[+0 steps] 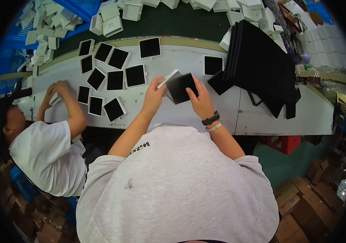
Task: Assembling and packaging small white jewelry-style boxes by placing black foam or plastic inserts into them.
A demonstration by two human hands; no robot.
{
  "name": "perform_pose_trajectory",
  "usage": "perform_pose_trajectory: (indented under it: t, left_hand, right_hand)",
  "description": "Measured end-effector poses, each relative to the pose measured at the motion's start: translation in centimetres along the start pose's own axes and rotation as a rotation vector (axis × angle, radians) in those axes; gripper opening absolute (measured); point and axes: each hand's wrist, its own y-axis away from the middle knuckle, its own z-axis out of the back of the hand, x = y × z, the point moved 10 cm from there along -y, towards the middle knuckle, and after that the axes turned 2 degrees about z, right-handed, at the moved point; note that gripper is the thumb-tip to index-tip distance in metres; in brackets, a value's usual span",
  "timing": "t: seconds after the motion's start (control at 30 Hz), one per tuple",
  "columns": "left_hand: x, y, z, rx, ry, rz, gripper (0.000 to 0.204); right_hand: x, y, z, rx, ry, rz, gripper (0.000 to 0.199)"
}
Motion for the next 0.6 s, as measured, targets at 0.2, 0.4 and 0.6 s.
perform_pose_trajectory:
  t: [0.2, 0.4, 0.6]
  left_hand:
    - [-0.5, 1.7, 0.4, 0.081, 0.165, 0.073, 0.031]
    - [-1.3, 4.3, -2.4, 0.186, 0.2, 0.082, 0.053]
    - [-1.6, 4.5, -0.8, 0.002, 0.008, 0.078, 0.04]
  right_hand:
    - [1.6, 1.2, -1.1, 0.03, 0.227, 0.068, 0.048]
    - [2.5, 1.5, -1.8, 0.018, -0.022, 0.04, 0.05]
    - [2.3, 1.9, -2.0, 0.084, -0.107, -0.002, 0.053]
